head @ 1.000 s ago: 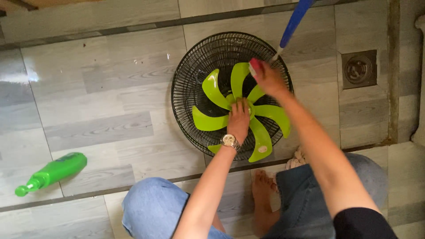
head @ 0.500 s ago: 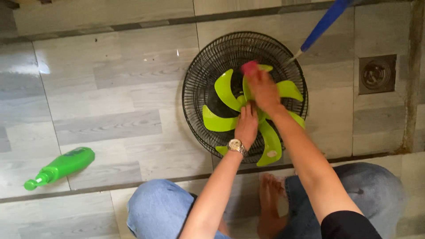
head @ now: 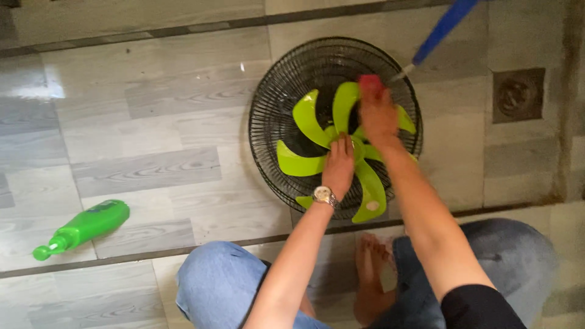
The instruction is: Cleaning fan blades using a sponge and water from a hose
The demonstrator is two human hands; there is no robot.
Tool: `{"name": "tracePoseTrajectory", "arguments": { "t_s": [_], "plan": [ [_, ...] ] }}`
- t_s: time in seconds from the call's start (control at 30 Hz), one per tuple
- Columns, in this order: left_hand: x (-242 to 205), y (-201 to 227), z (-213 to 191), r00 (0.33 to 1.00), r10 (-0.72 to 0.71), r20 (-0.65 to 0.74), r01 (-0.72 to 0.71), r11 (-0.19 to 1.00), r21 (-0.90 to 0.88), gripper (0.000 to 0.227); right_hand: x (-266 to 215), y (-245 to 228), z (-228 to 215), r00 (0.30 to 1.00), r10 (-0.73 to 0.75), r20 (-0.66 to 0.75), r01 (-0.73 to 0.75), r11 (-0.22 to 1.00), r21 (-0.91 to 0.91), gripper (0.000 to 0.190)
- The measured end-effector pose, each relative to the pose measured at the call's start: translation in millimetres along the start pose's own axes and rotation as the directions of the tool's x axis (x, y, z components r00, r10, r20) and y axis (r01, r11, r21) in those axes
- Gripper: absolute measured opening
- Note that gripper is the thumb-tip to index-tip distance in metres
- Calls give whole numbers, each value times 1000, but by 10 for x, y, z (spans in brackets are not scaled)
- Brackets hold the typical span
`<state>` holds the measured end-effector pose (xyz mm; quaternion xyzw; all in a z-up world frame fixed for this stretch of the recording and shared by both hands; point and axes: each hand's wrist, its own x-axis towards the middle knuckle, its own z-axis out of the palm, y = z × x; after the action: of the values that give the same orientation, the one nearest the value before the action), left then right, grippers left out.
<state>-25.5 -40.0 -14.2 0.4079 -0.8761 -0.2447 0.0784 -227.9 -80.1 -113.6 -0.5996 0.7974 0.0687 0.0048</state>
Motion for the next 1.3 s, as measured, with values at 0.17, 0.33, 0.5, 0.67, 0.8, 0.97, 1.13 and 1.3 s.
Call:
{"name": "tracePoseTrajectory", "arguments": {
  "t_s": [0.17, 0.33, 0.5, 0.67, 0.8, 0.97, 1.13, 1.3],
  "plan": [
    [28, -47, 17, 993, -41, 109, 45, 999, -31, 48, -44, -392, -345, 970, -158, -182, 175, 982, 77, 51],
    [29, 23, -241, 998, 5, 69, -3, 999, -36, 56, -59, 97, 74, 978, 37, -205, -63, 991, -119, 49],
    [-2, -108, 58, 995, -21, 98, 27, 998, -60, 47, -79, -609, -782, 982, 181, 57, -189, 907, 376, 55],
    [-2, -55, -98, 997, 11, 79, -6, 998, -65, 66, -148, 9, -338, 992, 124, -13, -124, 992, -14, 51],
    [-37, -145, 241, 998, 1, 59, 1, 999, -34, 50, -6, -338, -65, 999, -11, -46, 14, 998, 63, 62],
    [-43, -94, -7, 1000, 2, 14, -1, 999, -48, 43, -189, -269, -366, 928, 284, 243, -367, 810, 457, 74],
    [17, -21, -364, 1000, 4, 24, -2, 998, -58, 62, -26, -75, -61, 977, 64, -205, -66, 998, -2, 64],
    [54, -121, 3, 996, -40, 78, 47, 995, -92, 58, 101, -252, 44, 978, -68, -200, 66, 998, -20, 68]
  ]
}}
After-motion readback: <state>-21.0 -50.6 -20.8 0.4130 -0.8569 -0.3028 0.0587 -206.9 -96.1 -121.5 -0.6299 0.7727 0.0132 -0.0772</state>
